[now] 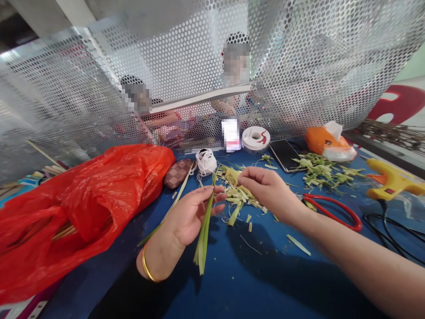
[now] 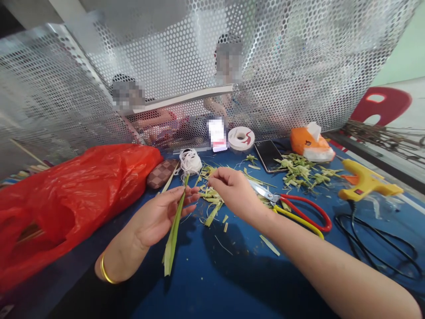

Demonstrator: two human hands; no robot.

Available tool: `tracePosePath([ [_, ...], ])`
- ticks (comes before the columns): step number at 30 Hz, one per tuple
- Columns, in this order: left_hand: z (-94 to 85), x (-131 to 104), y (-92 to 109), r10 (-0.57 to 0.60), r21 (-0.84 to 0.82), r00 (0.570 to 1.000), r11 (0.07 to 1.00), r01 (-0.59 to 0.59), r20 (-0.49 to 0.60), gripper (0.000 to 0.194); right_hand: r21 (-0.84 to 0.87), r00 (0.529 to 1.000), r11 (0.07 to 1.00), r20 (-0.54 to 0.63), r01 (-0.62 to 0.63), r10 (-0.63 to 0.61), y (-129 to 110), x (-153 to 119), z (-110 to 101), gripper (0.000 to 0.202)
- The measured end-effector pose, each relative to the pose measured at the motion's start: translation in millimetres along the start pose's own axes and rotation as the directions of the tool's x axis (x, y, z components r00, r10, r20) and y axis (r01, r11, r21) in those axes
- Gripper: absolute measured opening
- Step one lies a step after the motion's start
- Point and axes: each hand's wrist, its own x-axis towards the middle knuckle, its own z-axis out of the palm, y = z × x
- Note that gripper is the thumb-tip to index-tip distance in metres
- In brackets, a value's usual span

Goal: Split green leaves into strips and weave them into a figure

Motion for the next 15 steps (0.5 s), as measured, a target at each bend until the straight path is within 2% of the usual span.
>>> tracePosePath([
  [3, -3.0, 2.1, -0.4, -0.001, -0.007, 1.000, 1.000, 0.001, -0.009, 0.016, 0.021, 1.000, 0.999, 0.008, -0.029, 0.028, -4.0, 0.2, -5.5, 0.022],
  [7, -3.0, 1.5, -4.1, -0.003, -0.007, 1.000, 1.000, 0.002, -0.005, 0.013, -0.025, 1.000, 1.000, 0.006, 0.010, -0.010, -6.8, -0.2, -8.2, 0.022],
  [12, 4.9, -3.5, -6.0, 0.074, 0.072, 0.997, 0.995, -0.074, -0.007, 0.011, -0.131, 0.992, 0.988, 0.100, 0.087, -0.074, -8.5, 0.2, -9.8, 0.021],
  [15, 8.9, -6.5, -6.4, 0.082, 0.084, 0.996, 0.993, -0.086, 0.042, 0.012, -0.148, 0.988, 0.985, 0.143, 0.087, -0.066, -9.2, -0.2, -9.5, 0.022],
])
